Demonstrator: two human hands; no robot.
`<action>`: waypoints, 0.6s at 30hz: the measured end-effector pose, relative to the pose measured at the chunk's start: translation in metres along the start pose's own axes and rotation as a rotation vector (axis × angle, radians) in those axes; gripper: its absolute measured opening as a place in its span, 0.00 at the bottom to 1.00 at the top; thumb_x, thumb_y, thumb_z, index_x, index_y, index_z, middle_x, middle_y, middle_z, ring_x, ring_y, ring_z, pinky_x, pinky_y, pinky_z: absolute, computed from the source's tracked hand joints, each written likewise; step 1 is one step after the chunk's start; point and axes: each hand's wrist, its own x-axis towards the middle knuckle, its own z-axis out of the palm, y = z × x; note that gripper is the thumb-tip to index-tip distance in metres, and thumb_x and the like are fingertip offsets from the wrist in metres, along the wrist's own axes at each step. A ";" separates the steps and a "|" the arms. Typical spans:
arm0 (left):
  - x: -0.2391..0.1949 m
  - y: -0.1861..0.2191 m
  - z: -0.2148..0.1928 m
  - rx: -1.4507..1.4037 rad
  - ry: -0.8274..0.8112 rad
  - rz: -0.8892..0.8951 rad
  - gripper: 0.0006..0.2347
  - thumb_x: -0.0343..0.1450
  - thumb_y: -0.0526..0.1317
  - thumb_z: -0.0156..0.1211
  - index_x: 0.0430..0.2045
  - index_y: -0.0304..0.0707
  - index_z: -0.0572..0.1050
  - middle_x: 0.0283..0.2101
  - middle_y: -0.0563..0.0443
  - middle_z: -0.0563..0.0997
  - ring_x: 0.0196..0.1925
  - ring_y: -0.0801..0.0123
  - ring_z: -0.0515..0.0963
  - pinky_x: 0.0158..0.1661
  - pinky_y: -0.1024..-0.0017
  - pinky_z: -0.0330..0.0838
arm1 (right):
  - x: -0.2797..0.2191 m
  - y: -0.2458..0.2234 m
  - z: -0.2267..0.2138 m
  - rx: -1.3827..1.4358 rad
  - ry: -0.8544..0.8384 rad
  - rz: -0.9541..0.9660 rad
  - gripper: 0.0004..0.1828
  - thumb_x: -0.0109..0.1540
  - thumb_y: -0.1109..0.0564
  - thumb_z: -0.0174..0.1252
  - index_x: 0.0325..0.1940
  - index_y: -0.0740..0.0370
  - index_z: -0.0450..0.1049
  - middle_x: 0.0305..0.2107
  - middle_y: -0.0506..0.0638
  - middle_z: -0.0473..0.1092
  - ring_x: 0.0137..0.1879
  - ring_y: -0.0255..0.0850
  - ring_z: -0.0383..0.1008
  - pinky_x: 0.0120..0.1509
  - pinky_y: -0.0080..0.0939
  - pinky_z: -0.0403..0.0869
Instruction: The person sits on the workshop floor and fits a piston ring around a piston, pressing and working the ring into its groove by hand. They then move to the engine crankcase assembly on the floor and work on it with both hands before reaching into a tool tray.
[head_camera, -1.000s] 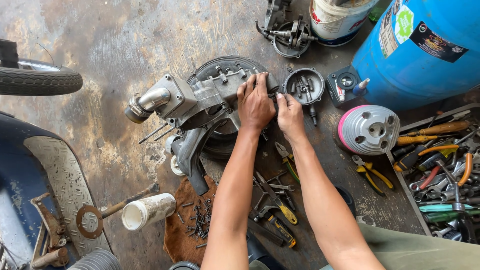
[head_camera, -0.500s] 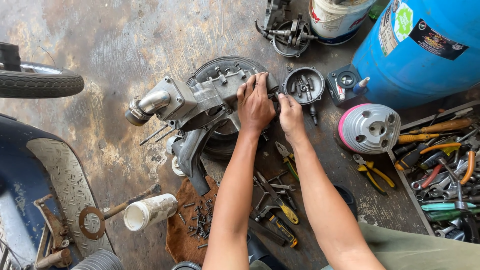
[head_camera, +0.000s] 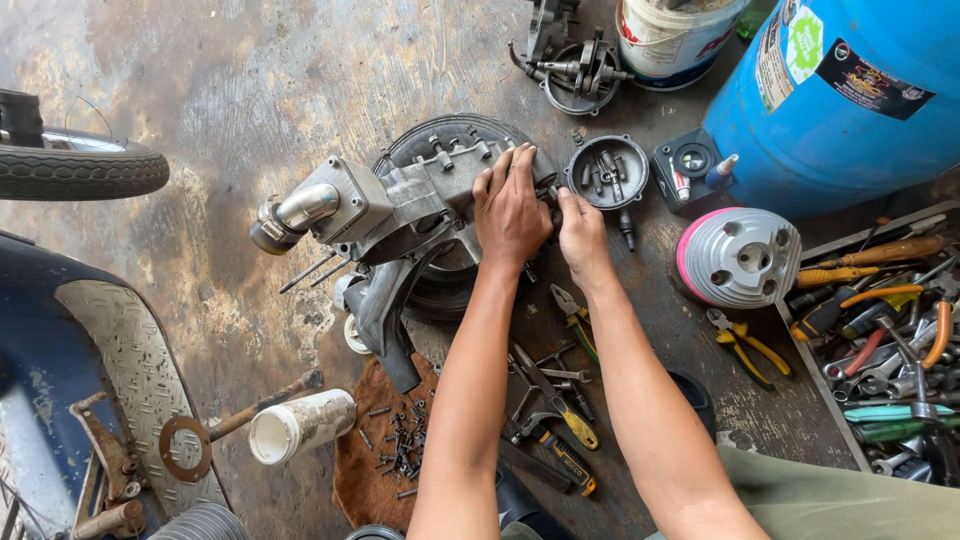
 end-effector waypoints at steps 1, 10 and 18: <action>0.000 0.001 -0.001 0.000 0.001 0.001 0.34 0.59 0.39 0.57 0.64 0.48 0.60 0.68 0.58 0.70 0.72 0.73 0.63 0.66 0.65 0.47 | 0.002 0.003 0.001 0.000 0.001 -0.001 0.18 0.68 0.45 0.54 0.29 0.52 0.77 0.24 0.40 0.68 0.34 0.34 0.64 0.40 0.35 0.67; -0.001 0.002 -0.009 -0.025 0.028 0.003 0.34 0.59 0.38 0.57 0.65 0.49 0.60 0.67 0.60 0.71 0.71 0.74 0.64 0.66 0.66 0.48 | 0.010 0.026 0.000 -0.018 -0.028 -0.040 0.19 0.69 0.47 0.54 0.24 0.49 0.75 0.19 0.38 0.65 0.28 0.30 0.61 0.33 0.31 0.62; -0.001 0.001 -0.005 -0.016 0.036 0.002 0.34 0.59 0.38 0.56 0.66 0.47 0.60 0.67 0.59 0.71 0.71 0.74 0.63 0.66 0.67 0.47 | 0.006 0.015 -0.001 -0.031 -0.039 -0.057 0.19 0.69 0.48 0.54 0.23 0.49 0.74 0.18 0.37 0.63 0.28 0.30 0.59 0.33 0.30 0.60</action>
